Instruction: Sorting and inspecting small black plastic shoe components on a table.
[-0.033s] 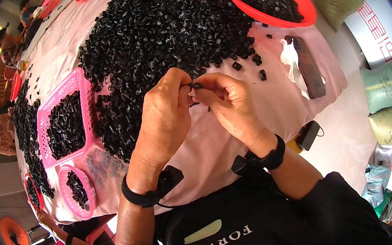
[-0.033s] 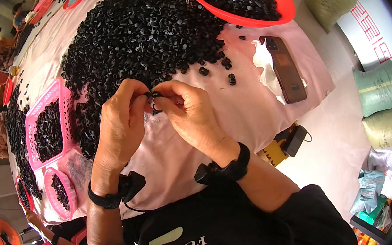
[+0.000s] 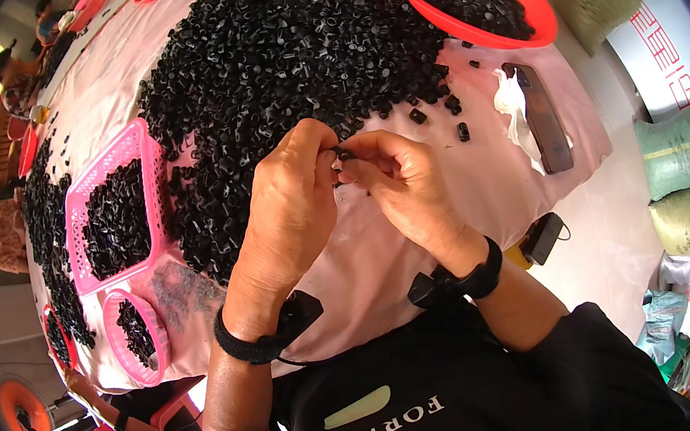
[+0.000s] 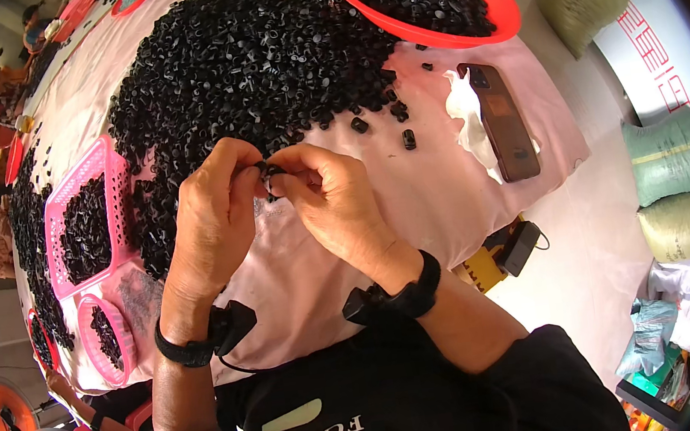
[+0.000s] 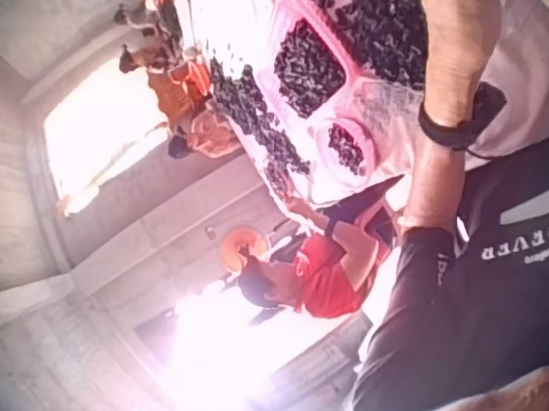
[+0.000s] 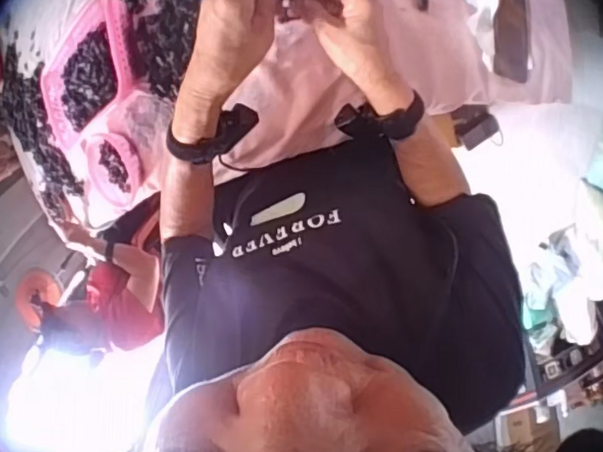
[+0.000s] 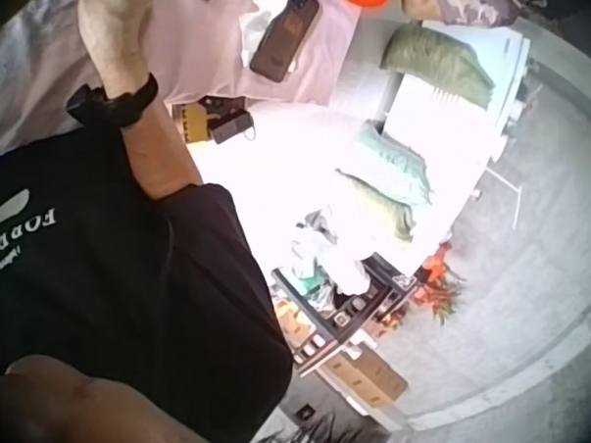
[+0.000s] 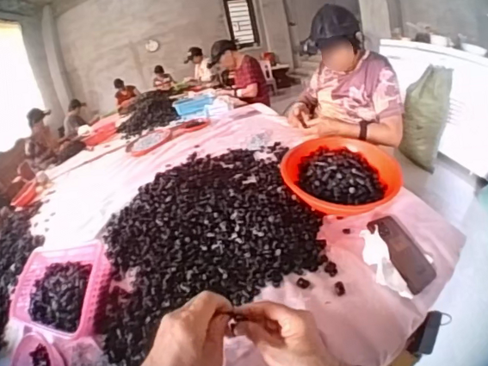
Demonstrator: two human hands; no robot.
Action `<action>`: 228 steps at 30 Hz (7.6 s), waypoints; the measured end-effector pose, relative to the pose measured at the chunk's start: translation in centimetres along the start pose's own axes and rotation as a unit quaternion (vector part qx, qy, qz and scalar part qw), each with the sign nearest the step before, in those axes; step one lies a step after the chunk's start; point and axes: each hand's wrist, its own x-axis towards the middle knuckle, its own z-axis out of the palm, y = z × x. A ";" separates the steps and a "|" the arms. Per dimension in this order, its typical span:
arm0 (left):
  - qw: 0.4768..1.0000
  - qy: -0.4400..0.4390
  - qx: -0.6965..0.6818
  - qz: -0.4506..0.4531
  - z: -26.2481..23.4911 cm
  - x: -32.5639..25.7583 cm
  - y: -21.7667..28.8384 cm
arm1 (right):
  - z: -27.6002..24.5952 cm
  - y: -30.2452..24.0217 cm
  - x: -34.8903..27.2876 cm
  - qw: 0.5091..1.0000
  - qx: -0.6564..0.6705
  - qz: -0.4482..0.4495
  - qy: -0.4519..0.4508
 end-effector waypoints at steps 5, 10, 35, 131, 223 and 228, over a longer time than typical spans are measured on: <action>0.998 0.007 0.039 0.041 -0.3 -0.1 0.1 | 0.0 0.4 0.0 0.999 -0.022 -0.002 -0.023; 0.996 0.014 0.055 0.070 -0.1 -0.2 -0.1 | 0.1 -0.9 0.0 0.998 0.008 0.048 -0.031; 0.989 0.148 0.008 0.027 2.3 -1.4 -0.7 | -0.4 -1.4 0.2 0.981 0.097 0.135 -0.099; 0.998 0.055 0.013 0.002 1.3 -2.6 -1.1 | -0.7 0.3 0.3 0.992 -0.098 -0.043 -0.064; 0.984 -0.010 0.166 0.059 1.5 -1.3 -3.6 | -0.9 -0.3 0.5 1.000 0.008 -0.015 0.023; 0.980 -0.021 0.188 0.068 2.0 -1.0 -3.6 | -0.9 0.0 0.6 0.997 0.056 -0.018 0.039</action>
